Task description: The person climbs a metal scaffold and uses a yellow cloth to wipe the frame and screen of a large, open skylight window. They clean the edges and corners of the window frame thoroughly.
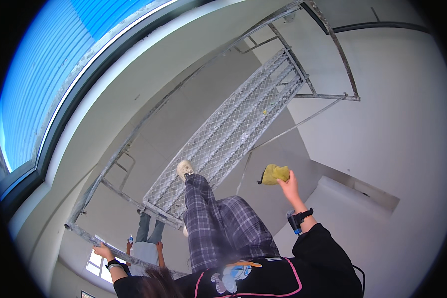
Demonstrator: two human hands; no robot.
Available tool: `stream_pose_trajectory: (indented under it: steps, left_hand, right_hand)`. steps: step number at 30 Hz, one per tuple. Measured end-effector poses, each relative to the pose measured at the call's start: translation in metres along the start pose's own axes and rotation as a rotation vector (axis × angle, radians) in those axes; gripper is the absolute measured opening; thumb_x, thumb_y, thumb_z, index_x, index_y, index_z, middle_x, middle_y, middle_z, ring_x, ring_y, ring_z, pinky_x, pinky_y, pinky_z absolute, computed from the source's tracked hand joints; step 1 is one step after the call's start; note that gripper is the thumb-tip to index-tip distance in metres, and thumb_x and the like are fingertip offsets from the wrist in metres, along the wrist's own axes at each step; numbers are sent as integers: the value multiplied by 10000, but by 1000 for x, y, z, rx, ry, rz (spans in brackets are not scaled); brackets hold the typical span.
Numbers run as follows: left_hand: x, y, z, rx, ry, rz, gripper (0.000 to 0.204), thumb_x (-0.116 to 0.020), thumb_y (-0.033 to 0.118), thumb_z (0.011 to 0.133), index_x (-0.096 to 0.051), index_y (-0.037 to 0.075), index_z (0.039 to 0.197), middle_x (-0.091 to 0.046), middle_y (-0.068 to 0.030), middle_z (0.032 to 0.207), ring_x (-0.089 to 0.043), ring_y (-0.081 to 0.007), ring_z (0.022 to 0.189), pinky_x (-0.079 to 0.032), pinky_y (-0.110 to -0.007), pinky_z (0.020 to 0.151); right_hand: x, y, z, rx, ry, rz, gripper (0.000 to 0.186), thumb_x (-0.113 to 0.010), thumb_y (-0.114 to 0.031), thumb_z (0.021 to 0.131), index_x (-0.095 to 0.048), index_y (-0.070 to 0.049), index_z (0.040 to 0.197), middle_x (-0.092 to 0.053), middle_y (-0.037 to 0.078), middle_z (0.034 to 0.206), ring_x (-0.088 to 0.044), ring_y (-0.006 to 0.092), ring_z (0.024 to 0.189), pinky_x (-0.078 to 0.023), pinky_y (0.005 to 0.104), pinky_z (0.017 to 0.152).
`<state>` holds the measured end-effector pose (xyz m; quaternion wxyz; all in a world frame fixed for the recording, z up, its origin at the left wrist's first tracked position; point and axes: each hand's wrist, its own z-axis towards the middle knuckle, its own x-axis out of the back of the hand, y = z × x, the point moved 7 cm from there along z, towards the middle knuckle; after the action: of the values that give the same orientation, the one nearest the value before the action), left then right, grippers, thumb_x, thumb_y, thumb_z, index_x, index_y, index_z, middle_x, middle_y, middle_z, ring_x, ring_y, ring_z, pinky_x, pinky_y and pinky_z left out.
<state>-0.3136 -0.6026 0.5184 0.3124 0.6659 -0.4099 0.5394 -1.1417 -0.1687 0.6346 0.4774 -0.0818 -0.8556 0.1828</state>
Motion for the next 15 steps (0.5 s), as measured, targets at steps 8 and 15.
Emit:
stream_pose_trajectory:
  steps: [8,15]
  left_hand:
    - [-10,178,-73,-224,1,57,796,-712,208,769,-253,-84,1349,-348,-243,1336,-371,-380,1233,-340,-435,1024]
    - [-5,385,-278,-661,-603,-552,428,-620,156,833,-503,-14,1209,-534,-186,1177,-501,-326,1126,-385,-387,973]
  right_hand:
    - [37,12,10,108,86,91,377,-660,-68,769,-500,-7,1104,-622,117,992,-618,199,900,-480,311,777]
    - [52,-118,-9,373,-132,-49,352,-635,-89,764,-526,-17,1091,-572,157,1056,-539,364,1003,-453,411,845]
